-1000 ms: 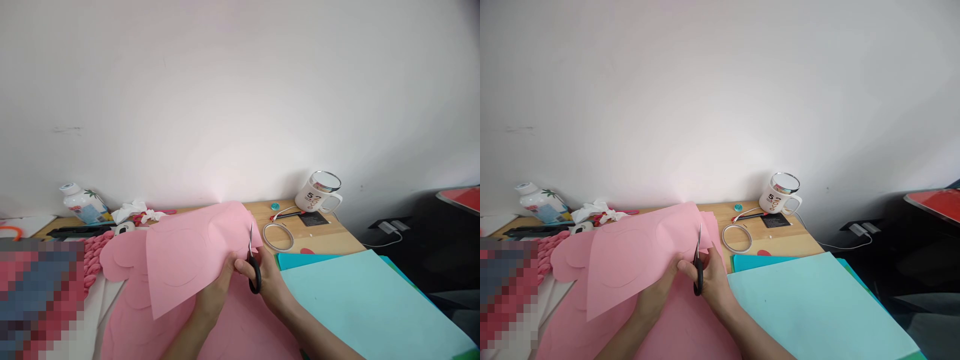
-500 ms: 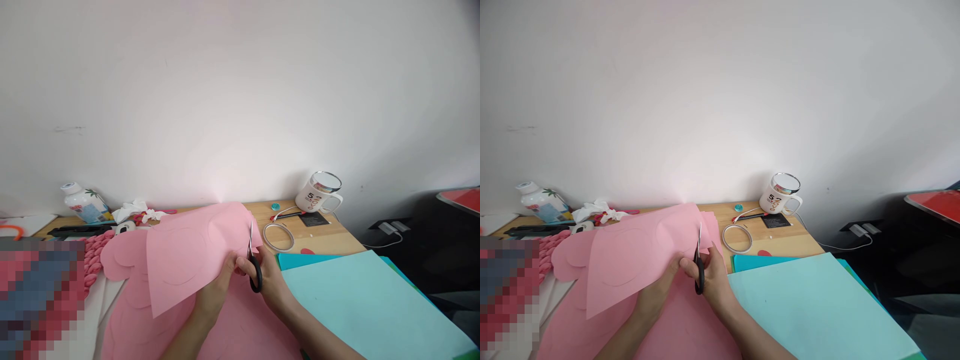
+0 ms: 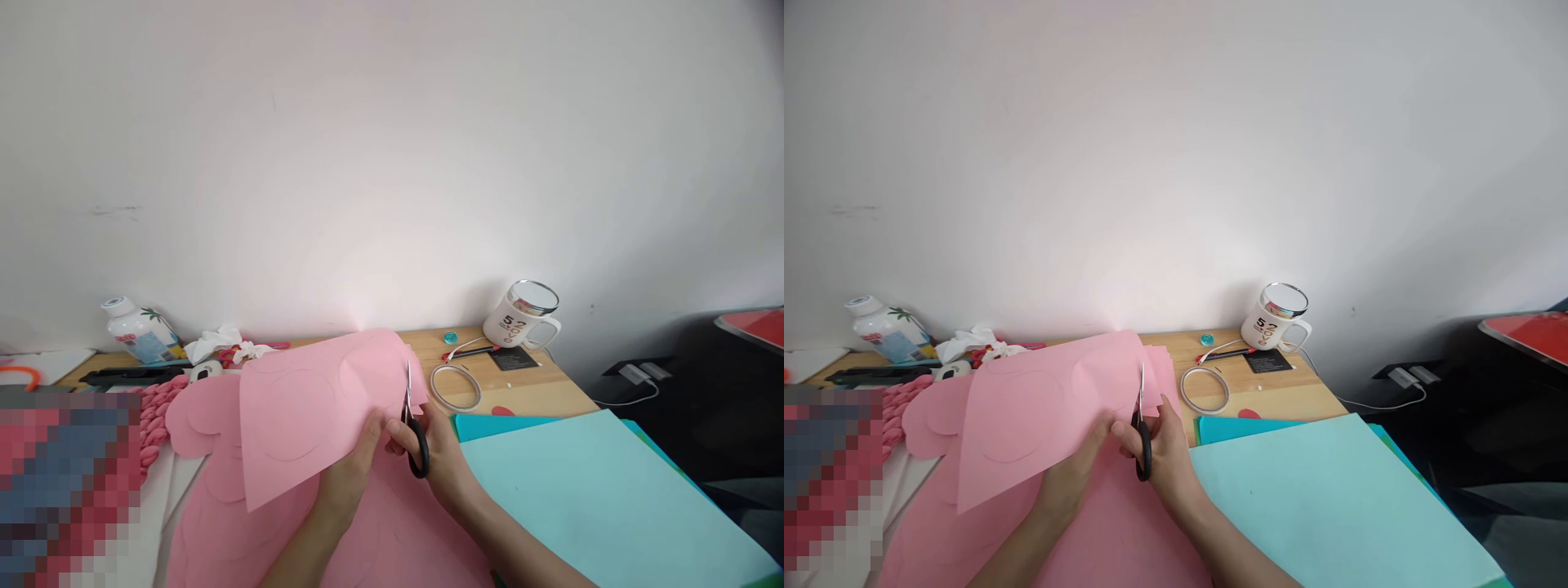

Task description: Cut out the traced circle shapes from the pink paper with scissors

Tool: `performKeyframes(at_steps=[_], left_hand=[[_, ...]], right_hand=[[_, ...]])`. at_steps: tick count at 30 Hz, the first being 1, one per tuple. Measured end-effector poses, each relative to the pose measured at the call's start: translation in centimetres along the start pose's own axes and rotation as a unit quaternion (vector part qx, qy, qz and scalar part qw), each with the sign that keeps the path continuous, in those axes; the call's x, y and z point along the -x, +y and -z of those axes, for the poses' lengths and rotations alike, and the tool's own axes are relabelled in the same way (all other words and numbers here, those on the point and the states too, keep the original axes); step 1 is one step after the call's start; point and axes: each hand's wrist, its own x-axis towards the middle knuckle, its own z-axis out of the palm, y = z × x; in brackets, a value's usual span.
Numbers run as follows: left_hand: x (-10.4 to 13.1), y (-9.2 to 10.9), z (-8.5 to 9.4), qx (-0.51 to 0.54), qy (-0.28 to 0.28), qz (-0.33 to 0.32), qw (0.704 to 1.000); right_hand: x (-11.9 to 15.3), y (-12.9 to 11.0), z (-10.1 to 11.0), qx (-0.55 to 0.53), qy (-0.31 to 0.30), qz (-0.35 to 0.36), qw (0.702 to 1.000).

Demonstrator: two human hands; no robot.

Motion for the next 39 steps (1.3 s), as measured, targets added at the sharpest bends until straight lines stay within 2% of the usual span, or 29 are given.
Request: performKeyframes(at_steps=[5, 9, 11, 17, 22, 27, 31, 36, 39], left_hand=[[-0.1, -0.9, 0.2, -0.032, 0.067, 0.003, 0.997], [-0.1, -1.2, 0.3, 0.012, 0.033, 0.019, 0.999], [-0.1, -1.4, 0.4, 0.026, 0.034, 0.010, 0.999], [-0.5, -2.2, 1.1, 0.021, 0.004, -0.004, 1.000], [-0.5, -2.5, 1.2, 0.004, 0.035, -0.013, 0.999], [-0.5, -1.8, 1.0, 0.020, 0.000, -0.017, 1.000], [-0.6, -1.2, 1.0, -0.007, -0.045, -0.025, 0.999], [-0.6, -0.8, 1.2, -0.034, -0.019, -0.044, 0.998], [-0.7, -0.6, 1.3, -0.034, -0.063, -0.044, 0.996]], right_hand=[[0.1, 0.5, -0.2, 0.003, 0.002, -0.009, 1.000], [0.1, 0.2, -0.3, -0.014, -0.009, 0.012, 1.000], [0.1, -0.2, -0.3, -0.034, -0.016, 0.026, 0.999], [-0.1, -0.7, -0.1, -0.064, -0.039, 0.026, 0.997], [-0.1, -0.4, 0.0, -0.068, -0.045, 0.027, 0.996], [-0.1, 0.0, 0.0, -0.062, -0.043, 0.031, 0.997], [0.0, 0.1, 0.0, -0.042, -0.032, 0.034, 0.998], [-0.1, 0.1, 0.0, -0.025, -0.022, 0.032, 0.999], [-0.1, 0.0, 0.0, -0.019, -0.015, 0.023, 0.999]])
